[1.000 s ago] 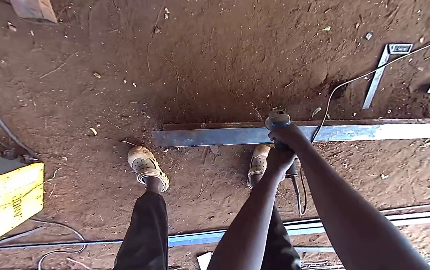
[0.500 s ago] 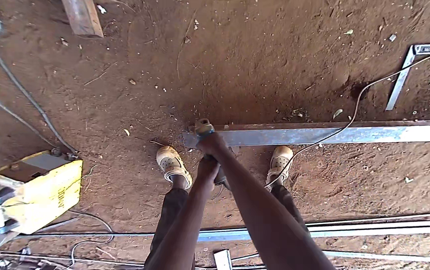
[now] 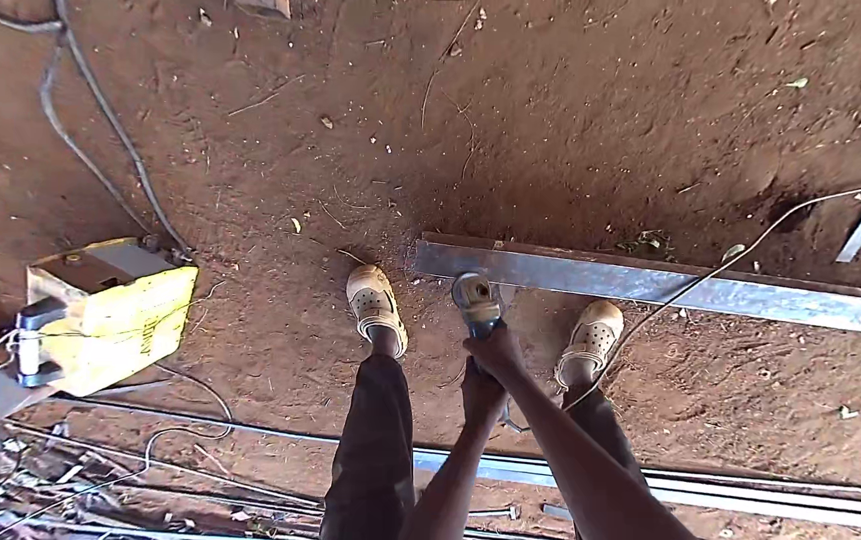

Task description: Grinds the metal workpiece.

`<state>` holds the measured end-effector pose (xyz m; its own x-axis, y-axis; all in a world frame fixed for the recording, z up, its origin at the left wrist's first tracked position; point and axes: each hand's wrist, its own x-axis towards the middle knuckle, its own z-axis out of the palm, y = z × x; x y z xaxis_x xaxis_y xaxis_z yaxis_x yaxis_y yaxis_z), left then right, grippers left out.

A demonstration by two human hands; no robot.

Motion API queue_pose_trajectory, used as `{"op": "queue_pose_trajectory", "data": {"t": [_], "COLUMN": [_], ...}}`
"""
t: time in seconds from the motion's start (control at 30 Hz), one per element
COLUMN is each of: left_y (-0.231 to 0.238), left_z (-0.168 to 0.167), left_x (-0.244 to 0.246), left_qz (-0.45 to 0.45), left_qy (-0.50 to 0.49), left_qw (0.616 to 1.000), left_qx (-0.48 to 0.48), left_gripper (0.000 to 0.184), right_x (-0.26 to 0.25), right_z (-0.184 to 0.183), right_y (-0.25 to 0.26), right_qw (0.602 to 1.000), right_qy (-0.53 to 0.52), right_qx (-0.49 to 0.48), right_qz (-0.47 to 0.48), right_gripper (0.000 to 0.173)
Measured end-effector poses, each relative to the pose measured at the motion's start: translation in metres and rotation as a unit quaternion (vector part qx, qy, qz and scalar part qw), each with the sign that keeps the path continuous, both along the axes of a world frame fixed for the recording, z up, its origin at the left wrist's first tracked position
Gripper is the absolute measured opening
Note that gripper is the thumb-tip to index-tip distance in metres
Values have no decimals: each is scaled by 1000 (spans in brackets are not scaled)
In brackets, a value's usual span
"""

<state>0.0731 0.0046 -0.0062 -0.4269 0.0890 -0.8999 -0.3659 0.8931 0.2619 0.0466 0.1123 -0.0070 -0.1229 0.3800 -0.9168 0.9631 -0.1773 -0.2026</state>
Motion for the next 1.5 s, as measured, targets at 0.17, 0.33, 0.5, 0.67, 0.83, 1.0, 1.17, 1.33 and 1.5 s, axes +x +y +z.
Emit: {"op": "queue_pose_trajectory", "data": {"t": [0.17, 0.33, 0.5, 0.67, 0.83, 1.0, 1.17, 1.33, 1.5], "left_y": [-17, -22, -10, -12, -12, -15, -19, -6, -3], "left_z": [-18, -16, -15, -11, -19, -15, -29, -22, -19], "left_x": [-9, -11, -22, -12, -23, -18, -20, 13, 28], "left_qz": [-86, -88, -85, -60, -76, -27, -108, -96, -125], "left_qy": [33, 25, 20, 10, 23, 46, 15, -26, -31], "left_qw": [996, 996, 996, 998, 996, 998, 994, 995, 990], "left_qx": [-12, -9, -12, -30, -36, -32, -18, -29, -51], "left_gripper": [61, 55, 53, 57, 55, 59, 54, 59, 67], "right_x": [9, 7, 1, 4, -6, -14, 1, 36, 63], "right_z": [-24, -29, -31, -28, -32, -35, -37, -32, -36], "right_y": [-24, -25, -16, -17, -18, -19, -24, -14, -19], "right_qw": [997, 997, 996, 999, 998, 999, 994, 994, 990], "right_qy": [22, 26, 28, 10, 8, 33, 15, -6, 8], "right_qx": [36, 30, 30, 2, -5, -29, 50, 46, 67], "right_qz": [-69, -71, -79, -50, -61, -12, -97, -98, -124], "right_gripper": [58, 58, 57, 61, 64, 61, 58, 60, 60]}}
